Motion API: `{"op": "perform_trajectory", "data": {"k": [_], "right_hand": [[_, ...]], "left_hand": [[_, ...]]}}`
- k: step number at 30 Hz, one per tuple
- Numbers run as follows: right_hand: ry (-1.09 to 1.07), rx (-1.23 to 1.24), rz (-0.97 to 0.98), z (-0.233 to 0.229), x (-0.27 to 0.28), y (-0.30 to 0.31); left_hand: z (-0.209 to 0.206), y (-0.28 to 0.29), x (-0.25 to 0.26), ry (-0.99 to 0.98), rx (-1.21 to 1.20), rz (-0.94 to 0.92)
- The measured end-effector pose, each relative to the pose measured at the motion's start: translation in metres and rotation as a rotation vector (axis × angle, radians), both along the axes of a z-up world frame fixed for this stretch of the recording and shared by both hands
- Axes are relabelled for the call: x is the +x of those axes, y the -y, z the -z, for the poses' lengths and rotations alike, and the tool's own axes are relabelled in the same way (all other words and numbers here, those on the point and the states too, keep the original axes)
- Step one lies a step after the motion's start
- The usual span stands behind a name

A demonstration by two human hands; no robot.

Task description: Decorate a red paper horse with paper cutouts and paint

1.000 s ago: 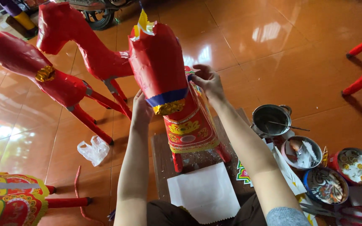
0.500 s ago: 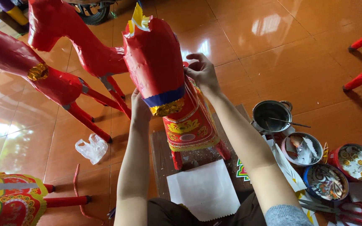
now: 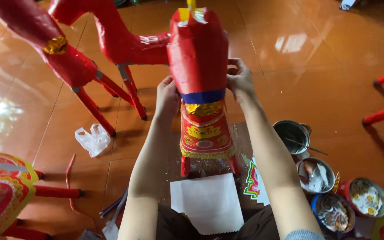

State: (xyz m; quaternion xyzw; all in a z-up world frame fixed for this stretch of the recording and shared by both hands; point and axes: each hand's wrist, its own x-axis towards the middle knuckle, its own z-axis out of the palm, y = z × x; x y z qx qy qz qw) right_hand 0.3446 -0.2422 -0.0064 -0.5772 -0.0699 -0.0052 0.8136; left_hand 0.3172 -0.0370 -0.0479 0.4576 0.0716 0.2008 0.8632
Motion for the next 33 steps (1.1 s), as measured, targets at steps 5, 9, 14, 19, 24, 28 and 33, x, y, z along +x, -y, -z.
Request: {"op": "perform_trajectory", "data": {"k": [5, 9, 14, 19, 24, 28, 33], "right_hand": [[-0.030, 0.008, 0.003, 0.018, 0.016, 0.002], [0.041, 0.074, -0.035, 0.023, 0.017, 0.001], [0.080, 0.098, -0.087, 0.015, 0.013, -0.008], [0.059, 0.070, -0.089, 0.010, 0.006, -0.014], [0.042, 0.071, -0.075, 0.006, -0.001, -0.009], [0.019, 0.085, -0.049, 0.008, -0.005, -0.001], [0.001, 0.112, -0.035, 0.023, 0.005, 0.001]], "left_hand": [[0.010, -0.007, 0.006, -0.056, 0.045, -0.005], [-0.007, -0.008, 0.002, -0.050, 0.033, 0.019], [-0.019, -0.004, 0.018, -0.032, 0.105, 0.021], [-0.011, 0.005, 0.028, -0.017, -0.018, 0.095], [-0.011, 0.002, 0.001, -0.110, 0.012, 0.166], [-0.023, 0.000, -0.018, -0.174, 0.022, 0.232], [-0.018, 0.003, -0.016, -0.197, 0.004, 0.208]]}}
